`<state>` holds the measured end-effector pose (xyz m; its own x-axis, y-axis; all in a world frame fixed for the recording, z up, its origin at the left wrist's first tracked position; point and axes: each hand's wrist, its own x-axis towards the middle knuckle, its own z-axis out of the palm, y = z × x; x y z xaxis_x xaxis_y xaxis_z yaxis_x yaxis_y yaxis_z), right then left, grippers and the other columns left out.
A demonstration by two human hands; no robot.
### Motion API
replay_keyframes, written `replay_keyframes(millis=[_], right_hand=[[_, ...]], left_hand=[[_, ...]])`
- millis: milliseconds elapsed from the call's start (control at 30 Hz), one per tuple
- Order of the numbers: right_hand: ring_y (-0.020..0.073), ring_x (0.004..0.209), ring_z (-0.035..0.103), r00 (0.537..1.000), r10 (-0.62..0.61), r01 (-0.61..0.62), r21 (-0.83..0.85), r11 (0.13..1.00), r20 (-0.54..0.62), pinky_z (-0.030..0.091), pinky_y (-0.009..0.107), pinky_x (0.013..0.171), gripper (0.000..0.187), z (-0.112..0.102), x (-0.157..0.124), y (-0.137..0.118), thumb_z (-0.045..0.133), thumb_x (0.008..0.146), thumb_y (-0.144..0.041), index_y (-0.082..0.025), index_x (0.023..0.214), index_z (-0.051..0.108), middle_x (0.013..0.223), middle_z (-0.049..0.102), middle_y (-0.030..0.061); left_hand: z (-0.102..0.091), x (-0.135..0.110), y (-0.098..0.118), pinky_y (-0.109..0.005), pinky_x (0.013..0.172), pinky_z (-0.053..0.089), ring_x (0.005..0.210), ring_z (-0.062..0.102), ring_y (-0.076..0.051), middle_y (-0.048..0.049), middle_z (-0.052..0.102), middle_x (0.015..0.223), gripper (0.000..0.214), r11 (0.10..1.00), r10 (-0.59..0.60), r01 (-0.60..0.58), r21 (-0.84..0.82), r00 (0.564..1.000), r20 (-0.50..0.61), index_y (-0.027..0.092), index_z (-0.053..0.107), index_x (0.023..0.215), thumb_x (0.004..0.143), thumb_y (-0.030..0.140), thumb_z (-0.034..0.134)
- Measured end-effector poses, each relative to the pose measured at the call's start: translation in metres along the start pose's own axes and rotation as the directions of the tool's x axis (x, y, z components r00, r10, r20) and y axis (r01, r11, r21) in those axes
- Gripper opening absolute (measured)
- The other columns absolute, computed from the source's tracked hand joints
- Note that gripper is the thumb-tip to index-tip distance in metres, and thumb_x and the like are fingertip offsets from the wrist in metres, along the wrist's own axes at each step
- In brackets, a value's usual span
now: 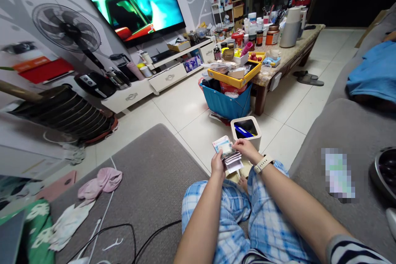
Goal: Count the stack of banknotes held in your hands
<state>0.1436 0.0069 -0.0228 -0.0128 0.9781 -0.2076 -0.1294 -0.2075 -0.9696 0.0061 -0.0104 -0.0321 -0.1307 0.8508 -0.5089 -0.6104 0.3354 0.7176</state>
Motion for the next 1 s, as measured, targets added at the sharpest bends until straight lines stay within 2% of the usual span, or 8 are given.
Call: replay_keyframes(millis=[133, 333, 600, 767, 1000], right_hand=[[0.0137, 0.06, 0.047, 0.996, 0.022, -0.022, 0.0, 1.0, -0.082, 0.033, 0.027, 0.059, 0.037, -0.001, 0.001, 0.0, 0.075, 0.058, -0.044, -0.018, 0.073, 0.054, 0.062, 0.054, -0.0027], [0.0124, 0.056, 0.043, 1.0, 0.01, -0.01, -0.021, 1.0, -0.019, 0.032, 0.027, 0.057, 0.031, -0.003, 0.008, 0.011, 0.068, 0.063, -0.046, -0.018, 0.065, 0.055, 0.059, 0.051, -0.0025], [0.0116, 0.053, 0.042, 1.0, 0.029, -0.029, 0.008, 1.0, -0.006, 0.031, 0.027, 0.055, 0.024, -0.001, 0.005, 0.008, 0.066, 0.063, -0.04, -0.018, 0.065, 0.056, 0.057, 0.05, -0.0032], [0.0111, 0.05, 0.04, 0.999, 0.038, -0.038, 0.034, 0.999, 0.007, 0.031, 0.027, 0.054, 0.026, 0.001, 0.002, 0.002, 0.067, 0.061, -0.04, -0.018, 0.062, 0.054, 0.055, 0.048, -0.0037], [0.0106, 0.05, 0.038, 0.998, 0.052, -0.053, 0.041, 0.998, 0.026, 0.029, 0.027, 0.053, 0.026, 0.002, 0.0, -0.003, 0.067, 0.06, -0.04, -0.019, 0.062, 0.053, 0.055, 0.047, -0.0042]], left_hand=[[-0.001, -0.002, 0.0, -0.033, 0.075, 0.054, 0.073, 0.069, -0.02, -0.0098, 0.072, 0.084, 0.021, 1.0, -0.002, 0.001, 0.013, 0.999, 0.04, 0.01, 0.068, 0.09, 0.071, 0.018, 0.069], [-0.003, 0.001, -0.002, -0.036, 0.079, 0.054, 0.08, 0.07, -0.024, -0.0119, 0.072, 0.088, 0.029, 0.999, 0.001, -0.004, 0.034, 0.996, 0.086, 0.009, 0.068, 0.094, 0.068, 0.019, 0.072], [0.0, 0.002, -0.003, -0.036, 0.078, 0.055, 0.081, 0.07, -0.023, -0.0114, 0.072, 0.085, 0.026, 0.998, -0.05, 0.05, -0.025, 0.999, -0.016, 0.008, 0.068, 0.096, 0.083, 0.029, 0.06], [0.001, 0.001, -0.001, -0.035, 0.075, 0.056, 0.079, 0.071, -0.024, -0.0118, 0.072, 0.087, 0.029, 0.997, -0.074, 0.073, -0.02, 0.996, -0.049, 0.01, 0.069, 0.097, 0.082, 0.033, 0.062], [-0.002, 0.005, -0.004, -0.038, 0.079, 0.056, 0.084, 0.071, -0.025, -0.013, 0.072, 0.091, 0.03, 0.997, -0.059, 0.058, -0.04, 0.998, -0.025, 0.01, 0.068, 0.097, 0.08, 0.034, 0.064]])
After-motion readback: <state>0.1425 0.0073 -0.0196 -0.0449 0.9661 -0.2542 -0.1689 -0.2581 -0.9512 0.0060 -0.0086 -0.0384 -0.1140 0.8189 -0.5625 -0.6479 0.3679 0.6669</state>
